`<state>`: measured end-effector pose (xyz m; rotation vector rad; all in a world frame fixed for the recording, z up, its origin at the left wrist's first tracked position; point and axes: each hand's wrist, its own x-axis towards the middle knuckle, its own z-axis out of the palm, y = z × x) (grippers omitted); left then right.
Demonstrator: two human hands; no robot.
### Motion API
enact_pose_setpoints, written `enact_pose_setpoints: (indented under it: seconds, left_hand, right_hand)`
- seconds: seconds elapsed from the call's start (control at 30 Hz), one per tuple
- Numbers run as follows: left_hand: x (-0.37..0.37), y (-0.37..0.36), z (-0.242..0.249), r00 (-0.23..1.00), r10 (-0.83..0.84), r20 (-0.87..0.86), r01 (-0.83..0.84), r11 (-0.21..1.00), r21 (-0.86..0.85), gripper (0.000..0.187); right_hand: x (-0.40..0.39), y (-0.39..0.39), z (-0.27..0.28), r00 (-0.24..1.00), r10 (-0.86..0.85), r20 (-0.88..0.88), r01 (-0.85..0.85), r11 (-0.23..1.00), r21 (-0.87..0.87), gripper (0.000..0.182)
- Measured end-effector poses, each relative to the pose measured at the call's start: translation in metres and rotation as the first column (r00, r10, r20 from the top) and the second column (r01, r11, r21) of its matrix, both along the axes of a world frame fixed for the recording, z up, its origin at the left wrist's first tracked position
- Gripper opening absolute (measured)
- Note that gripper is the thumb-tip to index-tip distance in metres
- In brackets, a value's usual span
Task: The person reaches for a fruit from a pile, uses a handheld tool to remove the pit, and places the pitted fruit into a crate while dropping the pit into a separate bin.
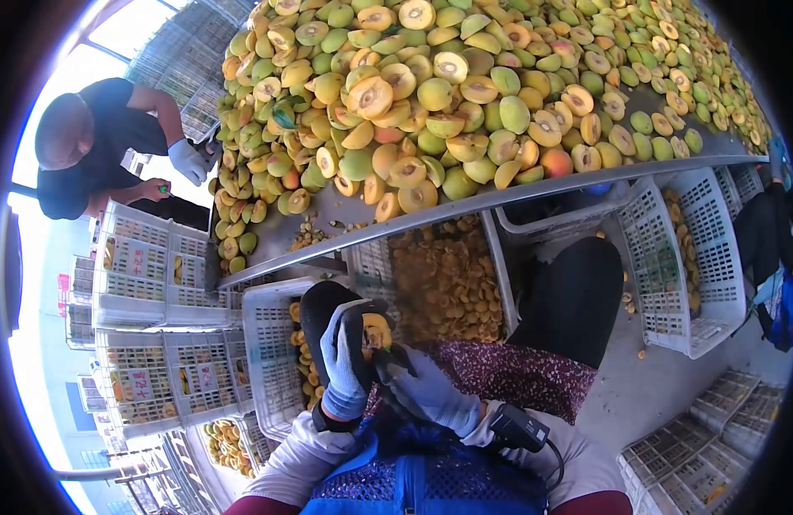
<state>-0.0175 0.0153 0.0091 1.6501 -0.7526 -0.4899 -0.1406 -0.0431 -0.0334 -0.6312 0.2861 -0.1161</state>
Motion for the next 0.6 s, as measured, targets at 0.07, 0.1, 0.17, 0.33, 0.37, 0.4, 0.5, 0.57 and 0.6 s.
enact_pose_setpoints:
  seconds: [0.07, 0.1, 0.17, 0.33, 0.37, 0.4, 0.5, 0.57, 0.6]
  left_hand:
    - [-0.003, 0.003, -0.001, 0.999, 0.017, 0.048, -0.016, 1.0, -0.026, 0.034]
    - [-0.006, 0.002, 0.0, 0.997, 0.073, -0.017, -0.074, 0.996, -0.058, 0.034]
    - [-0.013, 0.005, -0.003, 0.989, 0.121, 0.081, -0.117, 0.992, -0.055, 0.032]
    - [-0.011, 0.006, 0.002, 0.96, 0.14, 0.242, -0.135, 0.99, -0.038, 0.028]
    - [-0.011, 0.009, 0.001, 0.965, 0.121, 0.233, -0.117, 0.993, -0.033, 0.027]
    - [-0.009, 0.012, -0.001, 0.969, 0.099, 0.225, -0.096, 0.995, -0.025, 0.026]
    - [-0.002, 0.015, 0.002, 0.992, -0.04, 0.122, 0.037, 0.999, 0.026, 0.025]
    - [0.006, 0.011, 0.016, 0.974, -0.196, 0.116, 0.186, 0.978, 0.094, 0.023]
    - [0.011, 0.012, 0.015, 0.972, -0.228, 0.048, 0.224, 0.972, 0.078, 0.023]
  right_hand:
    - [0.003, 0.007, 0.002, 0.995, -0.103, -0.012, 0.1, 0.984, -0.147, 0.03]
    - [0.004, 0.011, 0.001, 0.988, -0.152, -0.026, 0.141, 0.959, -0.244, 0.03]
    - [0.005, 0.02, -0.004, 0.964, -0.263, -0.045, 0.22, 0.879, -0.423, 0.032]
    - [0.005, 0.011, -0.001, 0.987, -0.14, -0.075, 0.079, 0.845, -0.529, 0.03]
    - [0.004, 0.009, 0.003, 0.99, -0.105, -0.091, 0.039, 0.837, -0.545, 0.03]
    - [0.005, 0.006, 0.003, 0.996, -0.067, -0.059, 0.026, 0.848, -0.529, 0.029]
    - [-0.001, 0.003, -0.005, 0.999, 0.034, 0.001, -0.031, 0.916, -0.401, 0.027]
    - [-0.004, 0.003, -0.012, 0.996, 0.092, -0.001, -0.091, 0.975, -0.203, 0.026]
    - [-0.003, 0.004, -0.008, 0.998, 0.059, -0.033, -0.061, 0.996, -0.061, 0.025]
